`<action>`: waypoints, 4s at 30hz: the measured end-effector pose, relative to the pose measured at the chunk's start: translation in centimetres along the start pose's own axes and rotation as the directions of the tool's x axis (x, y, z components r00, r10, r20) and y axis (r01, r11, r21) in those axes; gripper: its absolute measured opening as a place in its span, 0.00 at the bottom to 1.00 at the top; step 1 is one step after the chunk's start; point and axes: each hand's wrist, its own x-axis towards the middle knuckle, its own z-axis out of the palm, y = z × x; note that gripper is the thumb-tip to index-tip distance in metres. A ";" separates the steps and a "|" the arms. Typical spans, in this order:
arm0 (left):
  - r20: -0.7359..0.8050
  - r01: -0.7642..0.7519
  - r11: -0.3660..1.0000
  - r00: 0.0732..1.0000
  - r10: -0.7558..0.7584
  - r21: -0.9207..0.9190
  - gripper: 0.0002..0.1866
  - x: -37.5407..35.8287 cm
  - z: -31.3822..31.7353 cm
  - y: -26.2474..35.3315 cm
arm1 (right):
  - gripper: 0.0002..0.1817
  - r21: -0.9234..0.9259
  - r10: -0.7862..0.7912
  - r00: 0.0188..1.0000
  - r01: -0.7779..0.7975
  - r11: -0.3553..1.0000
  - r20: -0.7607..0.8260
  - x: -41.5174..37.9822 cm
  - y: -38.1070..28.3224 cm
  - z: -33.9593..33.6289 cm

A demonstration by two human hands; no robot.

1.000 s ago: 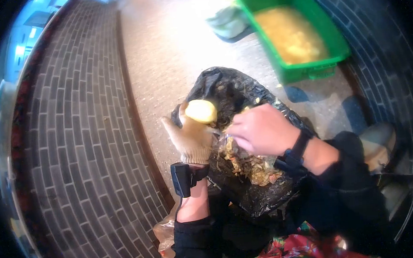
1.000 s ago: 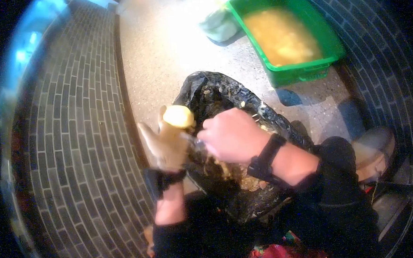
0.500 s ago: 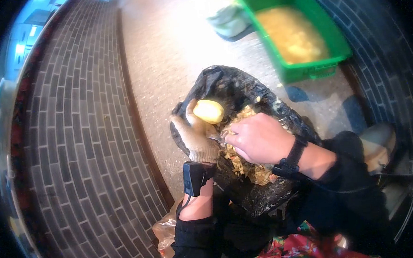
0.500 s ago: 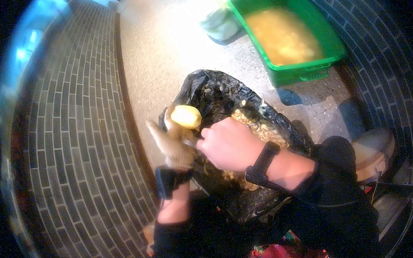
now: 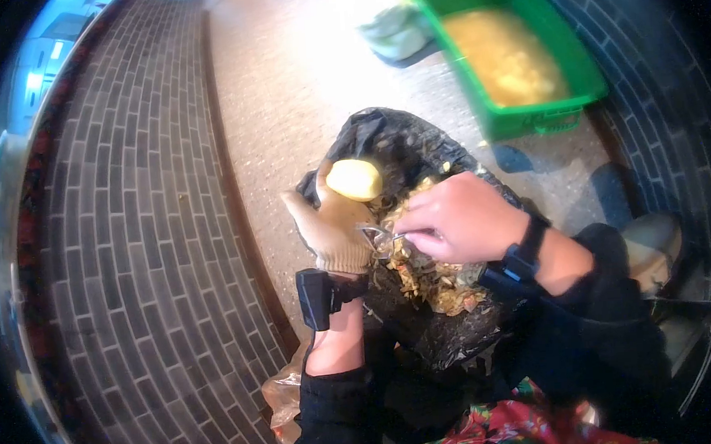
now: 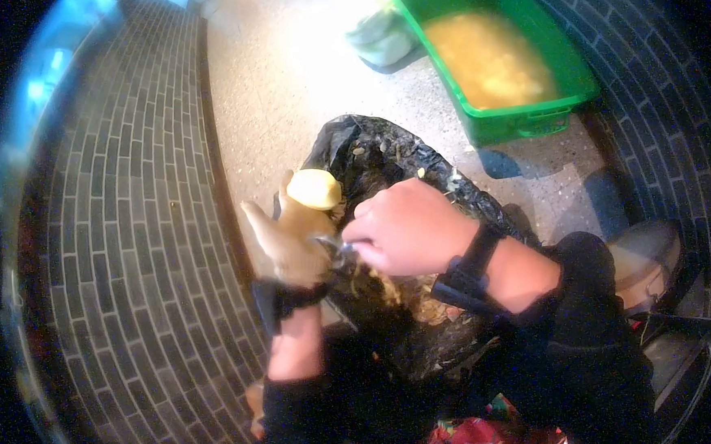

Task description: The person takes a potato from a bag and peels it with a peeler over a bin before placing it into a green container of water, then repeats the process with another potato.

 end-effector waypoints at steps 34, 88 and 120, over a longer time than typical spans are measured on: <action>0.408 -0.407 -0.033 0.909 0.081 0.913 0.10 -0.6 -1.3 1.3 | 0.06 -0.128 0.229 0.970 -0.239 0.963 -0.087 0.1 1.4 0.0; 0.686 -0.407 -0.601 0.633 0.357 0.688 0.23 3.1 -9.3 4.7 | 0.16 -0.274 0.319 0.728 -0.186 0.944 0.607 -9.7 5.2 6.2; 0.150 -0.084 0.540 0.986 -0.078 0.837 0.42 -0.8 -1.8 2.7 | 0.14 0.156 0.374 0.927 -0.364 0.918 -0.038 -1.2 4.2 1.0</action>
